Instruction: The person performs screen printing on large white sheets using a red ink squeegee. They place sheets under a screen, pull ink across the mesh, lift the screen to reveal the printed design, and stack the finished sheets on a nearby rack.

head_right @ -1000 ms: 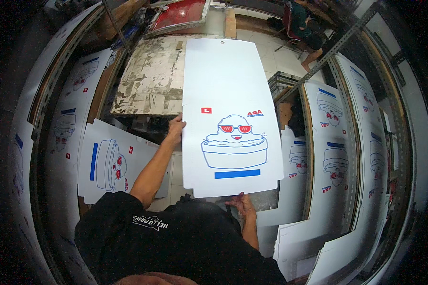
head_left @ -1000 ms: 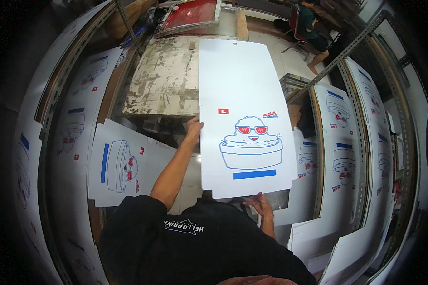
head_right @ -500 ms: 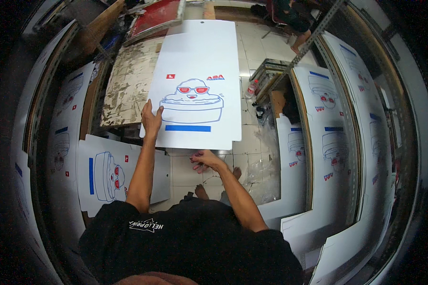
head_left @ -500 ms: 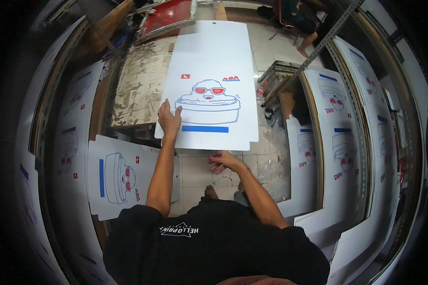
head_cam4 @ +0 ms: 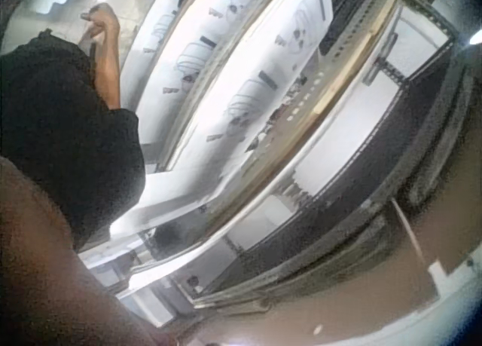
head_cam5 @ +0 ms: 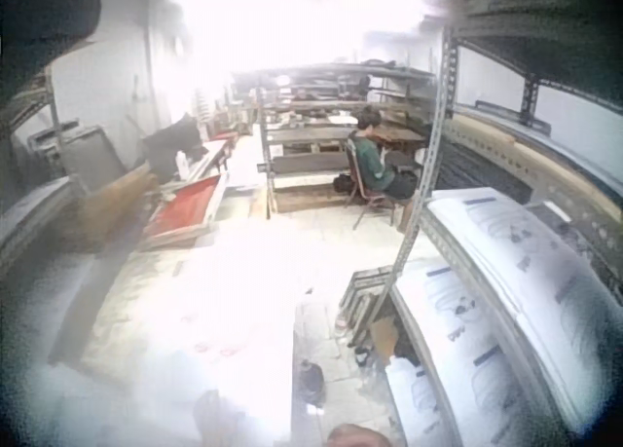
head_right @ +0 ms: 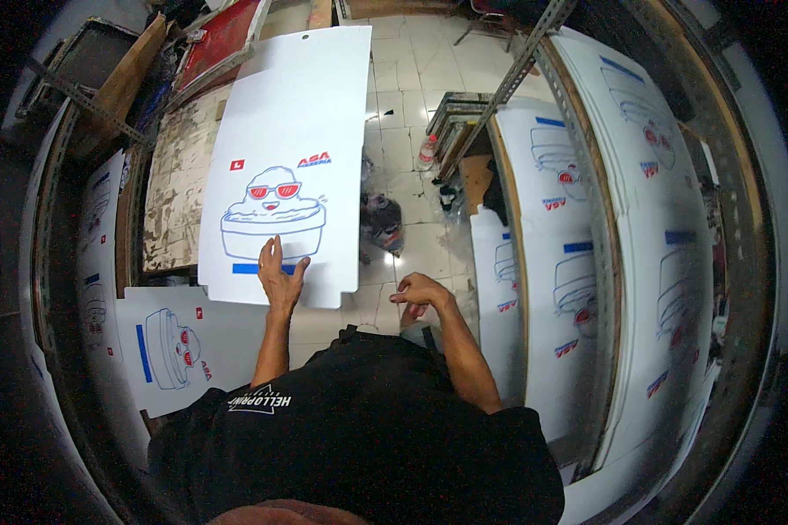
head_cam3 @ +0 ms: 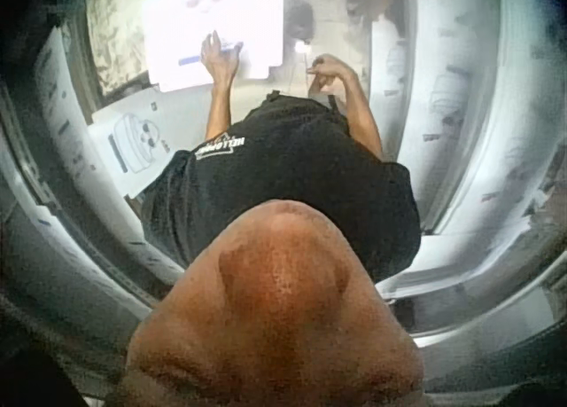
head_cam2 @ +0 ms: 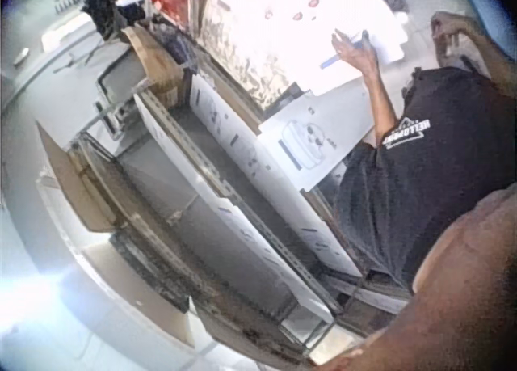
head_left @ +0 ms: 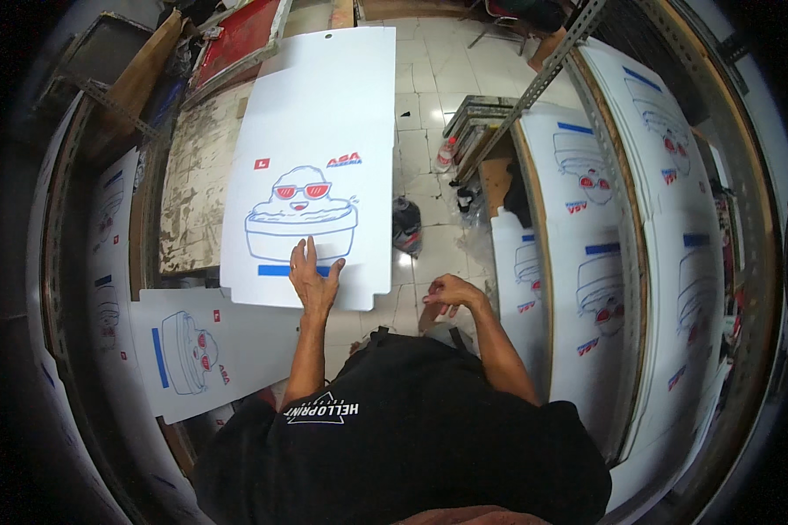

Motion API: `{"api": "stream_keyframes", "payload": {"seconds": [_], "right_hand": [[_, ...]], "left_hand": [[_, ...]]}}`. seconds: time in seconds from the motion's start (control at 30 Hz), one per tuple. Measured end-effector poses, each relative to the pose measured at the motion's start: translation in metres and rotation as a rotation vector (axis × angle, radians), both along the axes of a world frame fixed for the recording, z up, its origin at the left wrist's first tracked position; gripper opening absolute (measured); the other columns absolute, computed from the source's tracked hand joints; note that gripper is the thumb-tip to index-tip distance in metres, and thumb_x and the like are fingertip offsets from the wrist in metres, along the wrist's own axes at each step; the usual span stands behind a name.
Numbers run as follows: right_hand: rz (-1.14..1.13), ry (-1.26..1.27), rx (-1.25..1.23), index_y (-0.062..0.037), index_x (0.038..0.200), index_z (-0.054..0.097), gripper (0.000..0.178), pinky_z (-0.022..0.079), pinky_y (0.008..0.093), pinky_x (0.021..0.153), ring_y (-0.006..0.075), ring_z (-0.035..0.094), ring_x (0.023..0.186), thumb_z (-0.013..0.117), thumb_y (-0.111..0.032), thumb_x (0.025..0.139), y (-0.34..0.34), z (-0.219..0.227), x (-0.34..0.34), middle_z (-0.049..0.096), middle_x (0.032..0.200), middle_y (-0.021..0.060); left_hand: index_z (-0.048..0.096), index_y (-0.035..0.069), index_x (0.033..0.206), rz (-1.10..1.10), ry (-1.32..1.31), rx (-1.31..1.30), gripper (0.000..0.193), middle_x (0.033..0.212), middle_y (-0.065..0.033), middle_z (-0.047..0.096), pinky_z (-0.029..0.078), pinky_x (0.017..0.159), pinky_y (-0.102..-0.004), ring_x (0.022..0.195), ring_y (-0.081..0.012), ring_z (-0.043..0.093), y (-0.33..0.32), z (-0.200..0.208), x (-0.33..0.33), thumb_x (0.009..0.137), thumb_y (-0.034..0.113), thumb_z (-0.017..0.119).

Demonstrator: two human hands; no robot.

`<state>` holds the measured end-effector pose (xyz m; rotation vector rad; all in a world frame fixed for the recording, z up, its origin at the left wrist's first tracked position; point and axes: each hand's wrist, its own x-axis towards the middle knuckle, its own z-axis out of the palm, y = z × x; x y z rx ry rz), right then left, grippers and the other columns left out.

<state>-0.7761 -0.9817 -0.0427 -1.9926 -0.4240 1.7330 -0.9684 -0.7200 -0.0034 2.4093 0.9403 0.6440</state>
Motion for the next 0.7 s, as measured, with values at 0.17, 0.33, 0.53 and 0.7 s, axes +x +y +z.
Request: {"api": "stream_keyframes", "payload": {"seconds": [0.17, 0.33, 0.53, 0.7], "right_hand": [[-0.176, -0.154, 0.035, 0.0086, 0.122, 0.052, 0.061, 0.056, 0.0328, 0.049, 0.0189, 0.066, 0.066, 0.076, -0.028, 0.081, -0.033, 0.005, 0.109, 0.066, 0.091, 0.0149], [-0.143, -0.301, 0.121, 0.0065, 0.119, 0.056, 0.055, 0.054, 0.0292, 0.050, 0.0157, 0.065, 0.069, 0.076, -0.029, 0.081, -0.009, 0.008, 0.203, 0.065, 0.086, 0.0118], [-0.050, -0.289, 0.215, 0.0024, 0.110, 0.059, 0.044, 0.052, 0.0268, 0.052, 0.0127, 0.062, 0.067, 0.074, -0.029, 0.083, 0.051, 0.001, 0.300, 0.064, 0.080, 0.0068], [-0.038, -0.238, 0.219, 0.0011, 0.108, 0.059, 0.039, 0.051, 0.0273, 0.049, 0.0136, 0.062, 0.066, 0.073, -0.027, 0.085, 0.110, -0.030, 0.397, 0.065, 0.081, 0.0064]], "left_hand": [[0.046, 0.002, 0.137, -0.009, 0.020, 0.053, 0.089, 0.136, -0.0268, 0.044, 0.033, 0.101, -0.0523, 0.127, -0.0433, 0.039, -0.019, 0.001, 0.092, 0.067, 0.043, 0.081], [0.037, 0.008, 0.144, -0.071, 0.150, 0.066, 0.105, 0.147, -0.0266, 0.030, 0.027, 0.103, -0.0580, 0.136, -0.0452, 0.026, -0.029, 0.018, 0.180, 0.060, 0.054, 0.081], [0.036, 0.007, 0.144, 0.021, 0.100, 0.021, 0.099, 0.148, -0.0271, 0.028, 0.026, 0.104, -0.0574, 0.136, -0.0456, 0.027, -0.007, 0.015, 0.261, 0.066, 0.047, 0.081], [0.040, 0.004, 0.142, 0.127, 0.019, -0.043, 0.092, 0.146, -0.0280, 0.033, 0.026, 0.105, -0.0546, 0.136, -0.0445, 0.029, 0.035, 0.011, 0.320, 0.068, 0.038, 0.081]]}}
